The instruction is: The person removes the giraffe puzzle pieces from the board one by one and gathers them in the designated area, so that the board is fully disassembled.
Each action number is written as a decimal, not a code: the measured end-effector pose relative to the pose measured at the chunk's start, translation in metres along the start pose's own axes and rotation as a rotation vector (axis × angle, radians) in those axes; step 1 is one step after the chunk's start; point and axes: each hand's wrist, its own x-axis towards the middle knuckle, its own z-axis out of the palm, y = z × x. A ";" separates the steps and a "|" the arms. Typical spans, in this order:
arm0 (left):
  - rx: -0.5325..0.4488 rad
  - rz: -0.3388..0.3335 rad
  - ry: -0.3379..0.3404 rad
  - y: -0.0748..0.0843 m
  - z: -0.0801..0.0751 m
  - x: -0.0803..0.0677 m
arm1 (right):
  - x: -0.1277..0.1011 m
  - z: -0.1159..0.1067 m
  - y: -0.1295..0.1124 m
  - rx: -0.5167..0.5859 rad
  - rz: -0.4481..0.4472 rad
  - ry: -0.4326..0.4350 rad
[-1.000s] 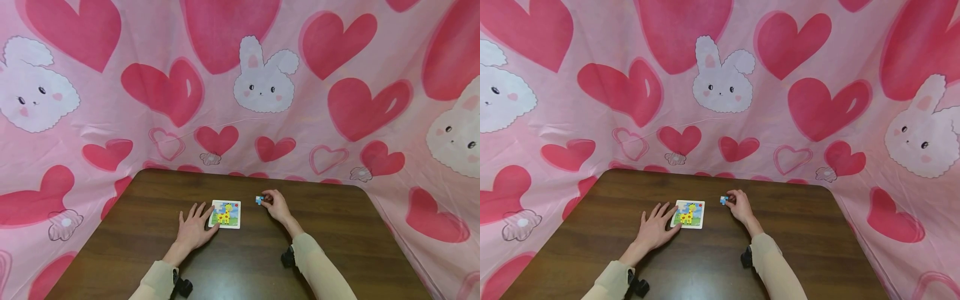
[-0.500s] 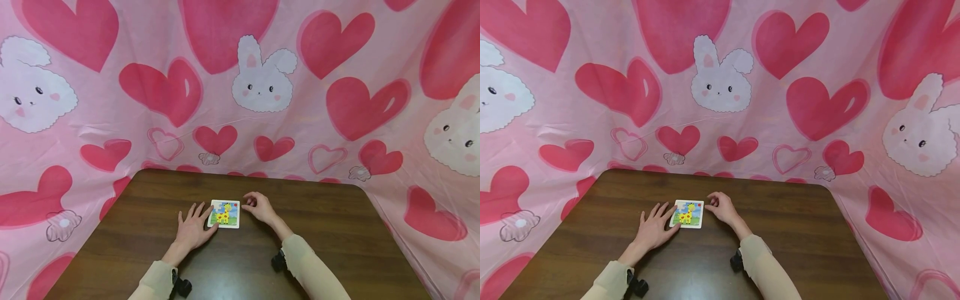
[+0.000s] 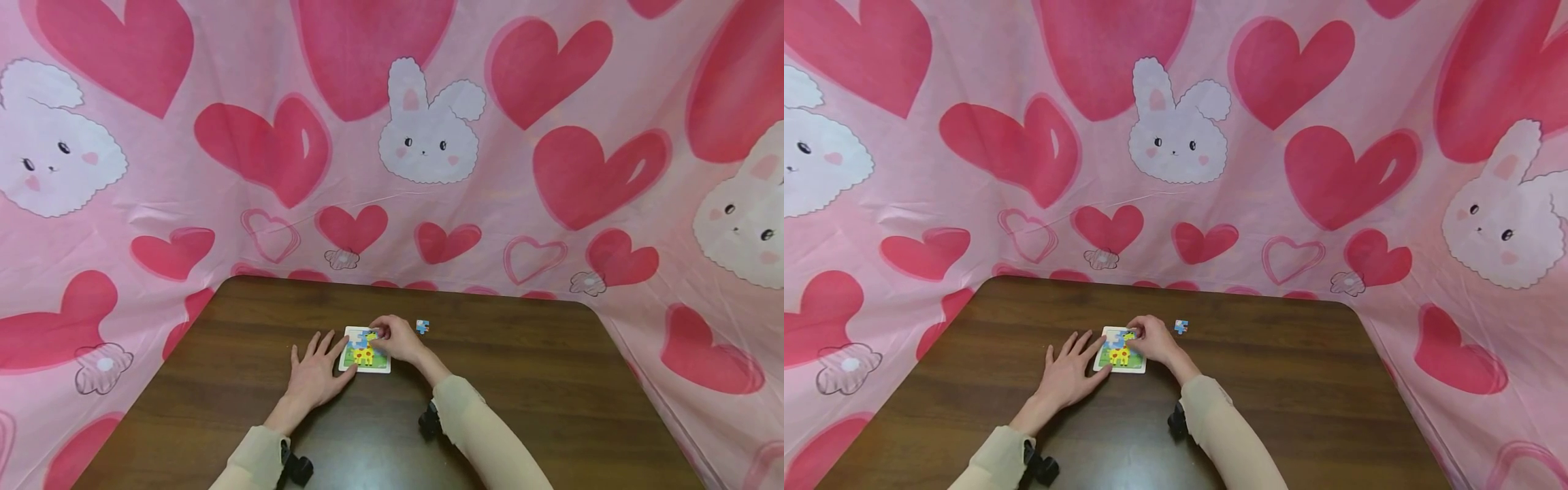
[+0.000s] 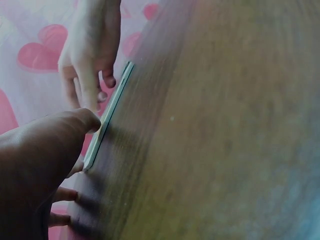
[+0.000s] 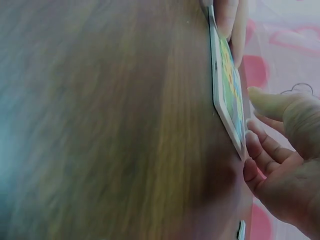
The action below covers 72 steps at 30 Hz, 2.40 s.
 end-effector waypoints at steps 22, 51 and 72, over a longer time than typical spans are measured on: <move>0.002 0.002 0.002 0.001 0.000 0.000 | 0.013 0.018 -0.008 -0.107 -0.002 -0.014; 0.008 0.012 -0.001 -0.003 0.004 0.000 | -0.001 0.023 0.008 0.023 0.017 0.120; 0.007 0.018 0.006 -0.001 0.002 -0.001 | -0.006 0.024 0.011 0.172 0.044 0.231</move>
